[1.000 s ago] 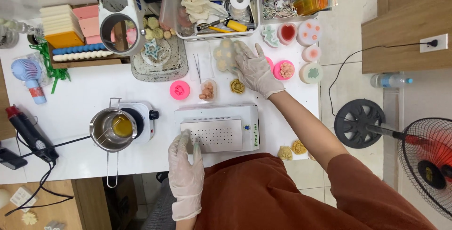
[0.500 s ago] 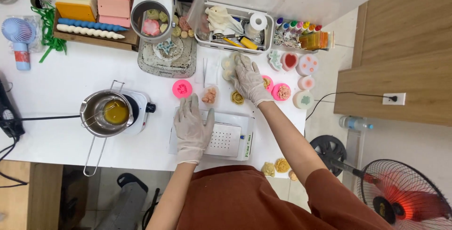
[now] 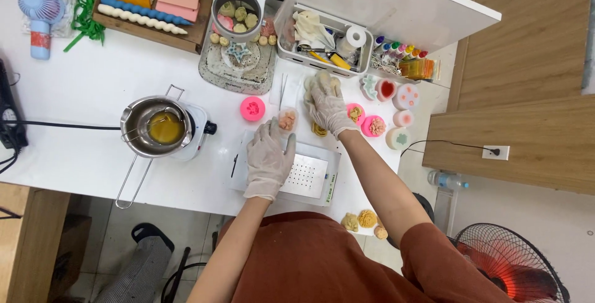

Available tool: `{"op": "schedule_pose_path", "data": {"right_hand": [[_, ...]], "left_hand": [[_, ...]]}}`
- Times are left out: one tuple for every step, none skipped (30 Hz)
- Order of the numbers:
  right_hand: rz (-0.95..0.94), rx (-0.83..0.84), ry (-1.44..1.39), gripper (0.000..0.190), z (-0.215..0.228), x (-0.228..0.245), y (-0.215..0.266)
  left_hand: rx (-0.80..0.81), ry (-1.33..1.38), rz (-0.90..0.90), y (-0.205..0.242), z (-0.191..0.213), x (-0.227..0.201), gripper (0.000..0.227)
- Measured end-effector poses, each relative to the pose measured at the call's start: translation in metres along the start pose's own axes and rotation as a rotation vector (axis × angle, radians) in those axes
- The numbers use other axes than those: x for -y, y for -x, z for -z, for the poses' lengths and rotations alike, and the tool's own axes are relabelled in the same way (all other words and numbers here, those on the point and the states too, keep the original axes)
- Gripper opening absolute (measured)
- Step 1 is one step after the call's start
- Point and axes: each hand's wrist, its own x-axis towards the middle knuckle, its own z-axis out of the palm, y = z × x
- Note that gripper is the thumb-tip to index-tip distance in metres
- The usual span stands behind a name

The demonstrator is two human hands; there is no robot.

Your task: Unmolding decorative soaps and arranging them on a workspace.

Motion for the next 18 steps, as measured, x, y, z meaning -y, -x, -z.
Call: {"op": "schedule_pose_path", "data": {"right_hand": [[-0.018, -0.005, -0.005, 0.072, -0.002, -0.001, 0.001], [-0.036, -0.01, -0.011, 0.072, -0.003, -0.002, 0.002], [-0.035, -0.014, -0.008, 0.072, -0.005, -0.001, 0.009], [-0.028, -0.015, -0.004, 0.073, -0.007, -0.001, 0.016], [-0.023, -0.019, -0.001, 0.074, -0.009, 0.0, 0.021], [-0.023, -0.025, 0.0, 0.074, -0.006, 0.004, 0.024], [-0.026, 0.042, 0.058, 0.064, -0.004, 0.008, 0.031], [-0.03, 0.108, 0.116, 0.054, -0.002, 0.011, 0.038], [-0.029, 0.113, 0.112, 0.054, -0.003, 0.012, 0.04], [-0.028, 0.16, 0.139, 0.052, -0.004, 0.011, 0.041], [-0.031, 0.2, 0.16, 0.051, -0.006, 0.013, 0.041], [-0.034, 0.199, 0.152, 0.051, -0.008, 0.016, 0.039], [-0.065, 0.17, 0.11, 0.059, -0.009, 0.014, 0.036], [-0.096, 0.14, 0.068, 0.068, -0.009, 0.013, 0.033], [-0.102, 0.13, 0.066, 0.068, -0.005, 0.009, 0.029], [-0.159, 0.117, 0.06, 0.069, -0.001, 0.005, 0.024], [-0.212, 0.111, 0.048, 0.071, 0.0, 0.005, 0.021], [-0.213, 0.108, 0.042, 0.071, 0.001, 0.004, 0.019]], "left_hand": [[0.002, 0.013, -0.003, 0.001, -0.003, 0.0, 0.063], [0.004, 0.027, -0.007, 0.001, -0.005, -0.001, 0.063], [-0.001, 0.028, -0.009, 0.001, -0.006, 0.0, 0.063], [-0.027, 0.012, -0.02, 0.001, -0.006, 0.0, 0.062], [-0.053, -0.005, -0.034, -0.001, -0.007, 0.002, 0.061], [-0.057, -0.006, -0.039, -0.004, -0.003, 0.001, 0.061], [-0.025, 0.024, -0.017, -0.005, 0.0, -0.001, 0.06], [0.008, 0.053, 0.005, -0.005, 0.003, -0.004, 0.059], [0.012, 0.051, 0.008, -0.004, 0.003, -0.005, 0.059], [0.036, 0.04, 0.011, -0.003, 0.003, -0.006, 0.053], [0.06, 0.023, 0.008, -0.004, 0.005, -0.005, 0.048], [0.064, 0.015, 0.005, -0.003, 0.006, -0.004, 0.048], [0.061, 0.008, -0.006, -0.003, 0.006, -0.005, 0.05], [0.057, 0.001, -0.017, -0.004, 0.007, -0.007, 0.053], [0.053, -0.002, -0.028, -0.006, 0.008, -0.008, 0.053], [0.074, 0.006, -0.013, -0.008, 0.009, -0.009, 0.052], [0.098, 0.01, 0.01, -0.007, 0.01, -0.008, 0.051], [0.098, 0.004, 0.007, -0.008, 0.012, -0.008, 0.051]]}}
